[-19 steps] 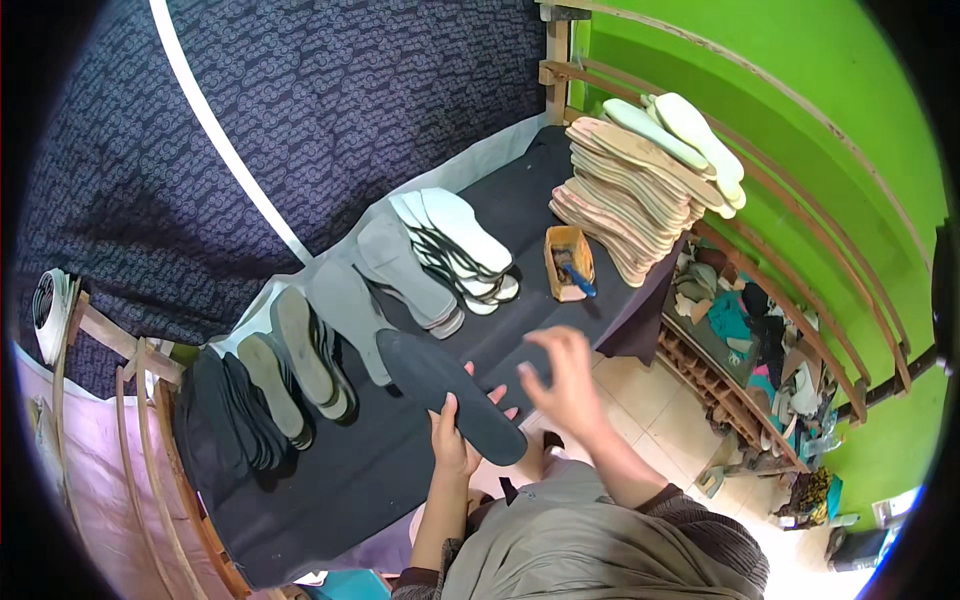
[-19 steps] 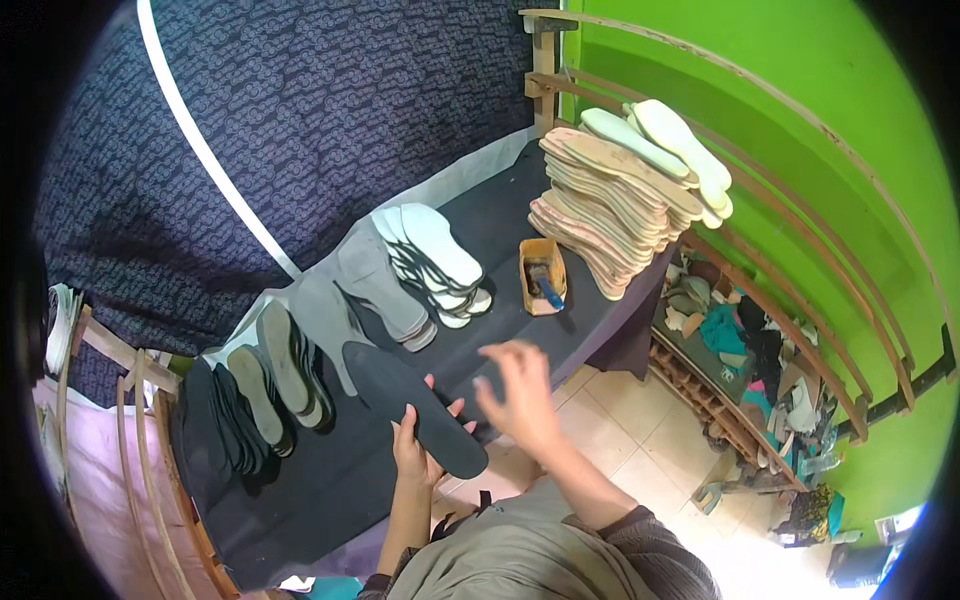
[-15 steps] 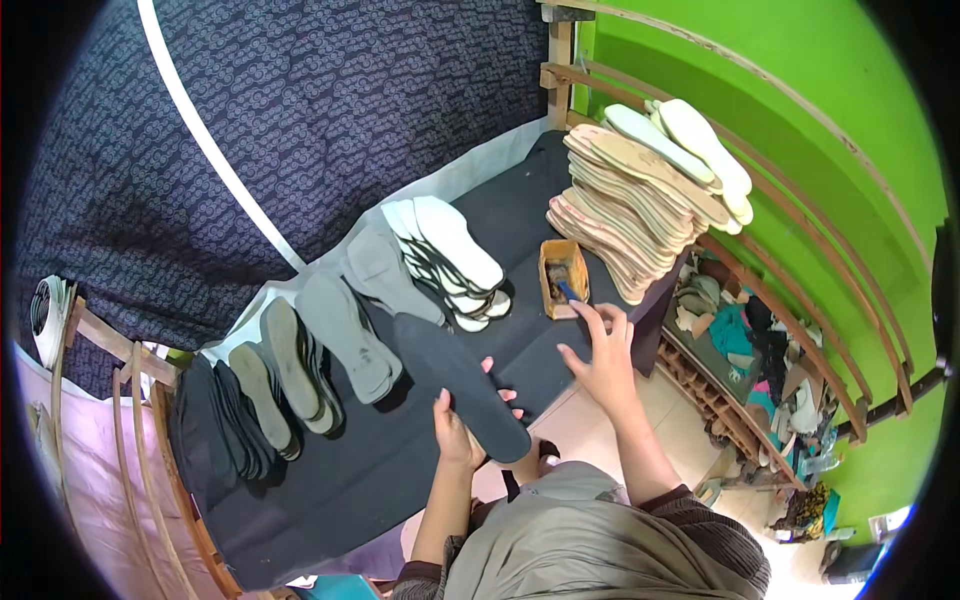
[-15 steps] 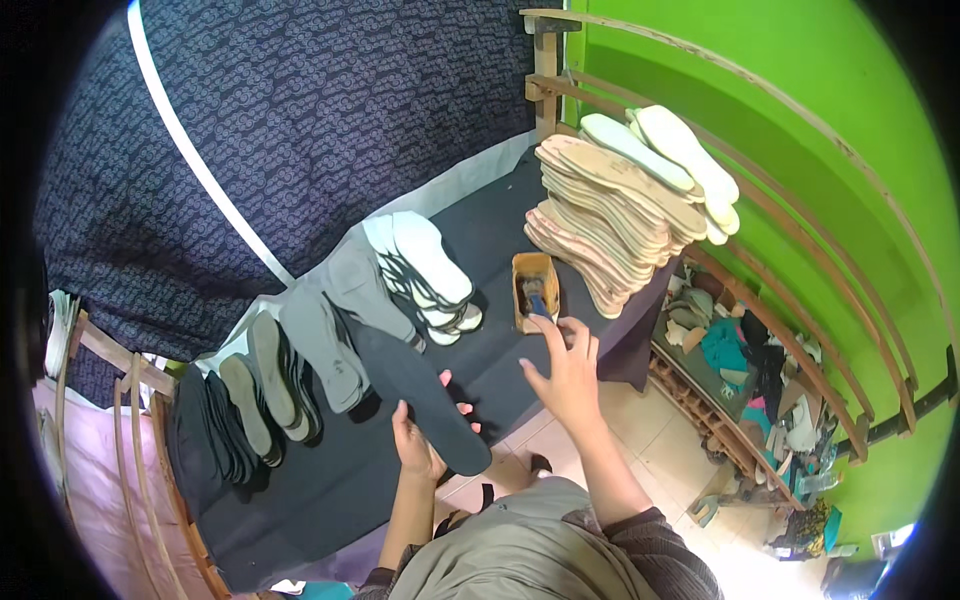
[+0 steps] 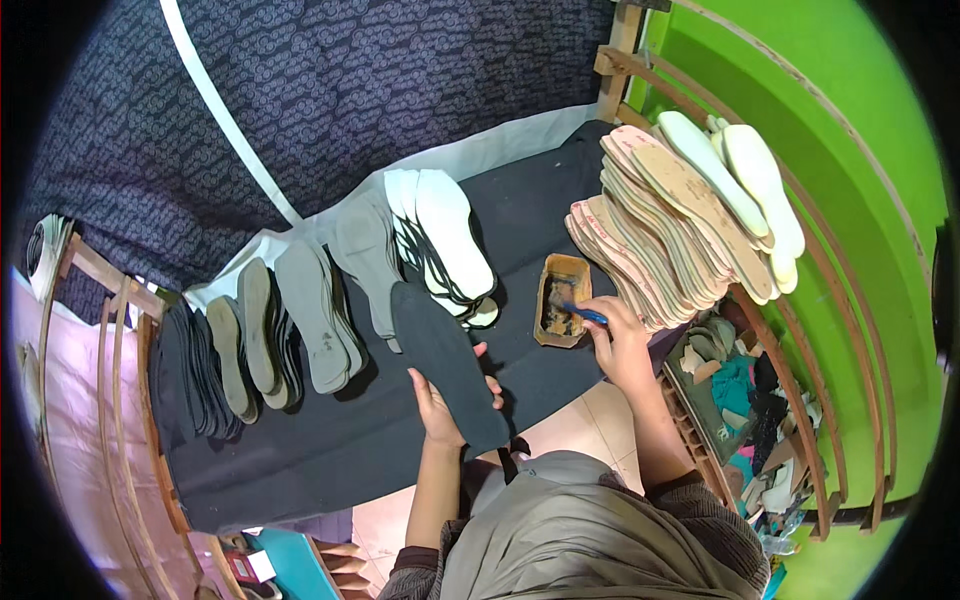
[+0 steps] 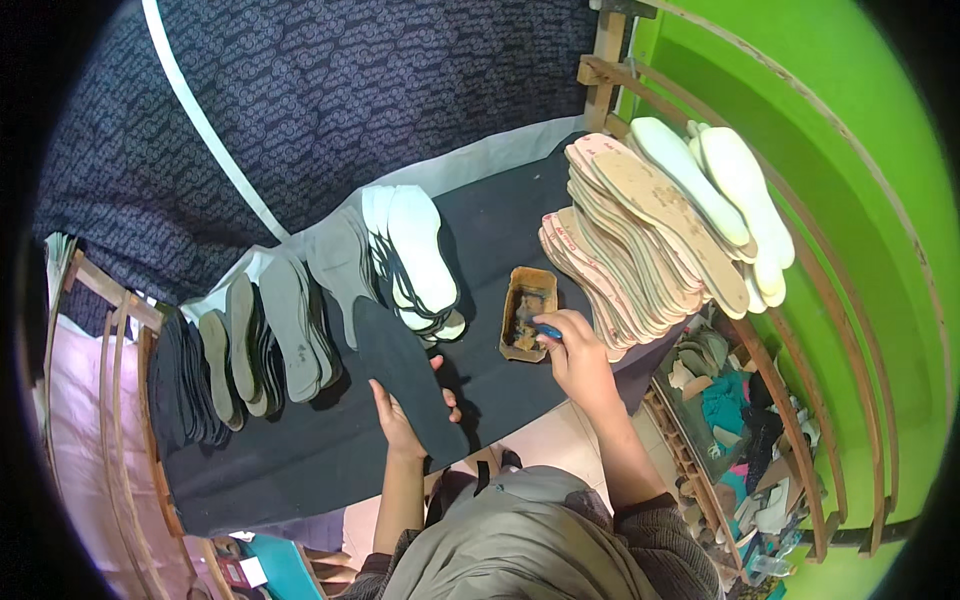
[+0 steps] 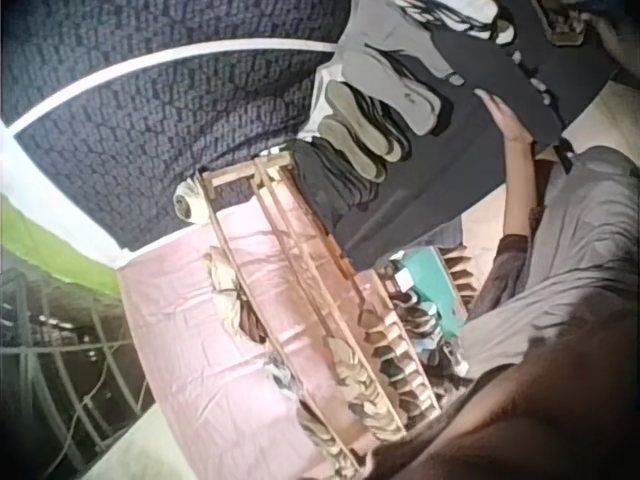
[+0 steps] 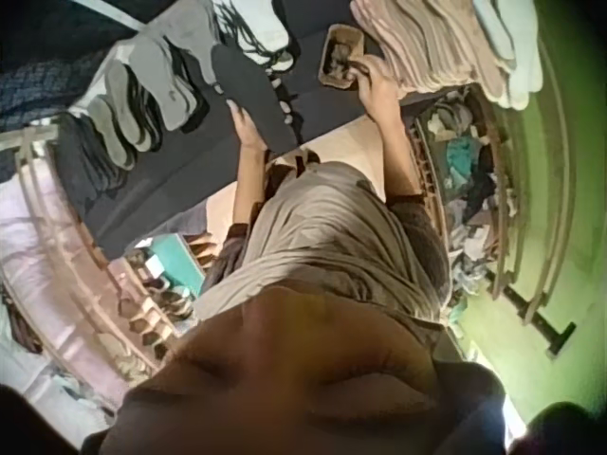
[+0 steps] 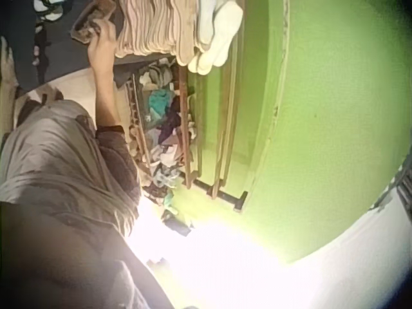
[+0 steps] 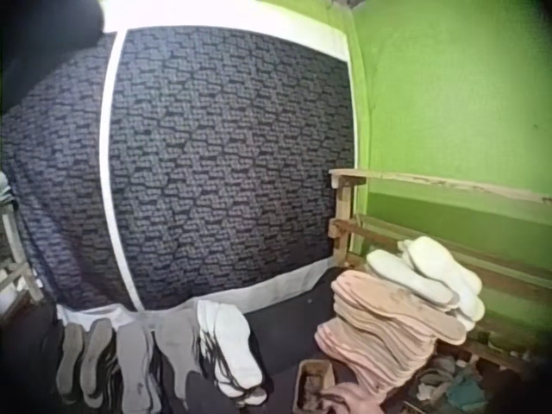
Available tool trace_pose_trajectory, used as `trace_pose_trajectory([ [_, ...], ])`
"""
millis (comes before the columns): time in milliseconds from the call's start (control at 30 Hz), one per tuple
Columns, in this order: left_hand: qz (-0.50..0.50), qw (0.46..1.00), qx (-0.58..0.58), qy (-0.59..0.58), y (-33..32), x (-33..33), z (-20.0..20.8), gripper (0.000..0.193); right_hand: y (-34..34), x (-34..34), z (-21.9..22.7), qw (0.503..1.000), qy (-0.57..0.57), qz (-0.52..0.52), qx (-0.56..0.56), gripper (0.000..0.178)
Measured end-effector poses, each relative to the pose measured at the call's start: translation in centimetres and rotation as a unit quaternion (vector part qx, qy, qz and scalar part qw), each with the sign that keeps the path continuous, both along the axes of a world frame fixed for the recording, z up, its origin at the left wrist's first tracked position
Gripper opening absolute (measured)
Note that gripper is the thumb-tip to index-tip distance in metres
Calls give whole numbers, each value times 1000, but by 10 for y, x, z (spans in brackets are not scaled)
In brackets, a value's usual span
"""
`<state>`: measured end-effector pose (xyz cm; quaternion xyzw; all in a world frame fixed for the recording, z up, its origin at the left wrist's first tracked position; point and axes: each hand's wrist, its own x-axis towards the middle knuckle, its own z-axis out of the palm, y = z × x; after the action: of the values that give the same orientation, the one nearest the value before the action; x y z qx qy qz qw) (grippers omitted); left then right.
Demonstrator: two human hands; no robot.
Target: The person applies glue to shoe insoles using a brush and places the glued insoles onto a shelf.
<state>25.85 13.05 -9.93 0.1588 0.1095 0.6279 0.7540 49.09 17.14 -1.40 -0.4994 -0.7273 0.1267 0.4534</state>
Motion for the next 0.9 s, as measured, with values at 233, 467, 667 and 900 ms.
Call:
trace_pose_trajectory([
  [233,37,996,-56,53,-1,4,3,94,9,11,-3,999,16,43,-9,28],
  [467,20,998,-14,59,-2,-1,-4,92,8,17,-5,999,34,-3,39,18],
  [667,90,989,-100,52,-1,7,12,103,10,23,-13,991,126,-31,21,14],
  [900,71,994,-40,68,-3,6,9,99,12,27,-14,996,50,-33,72,15],
])
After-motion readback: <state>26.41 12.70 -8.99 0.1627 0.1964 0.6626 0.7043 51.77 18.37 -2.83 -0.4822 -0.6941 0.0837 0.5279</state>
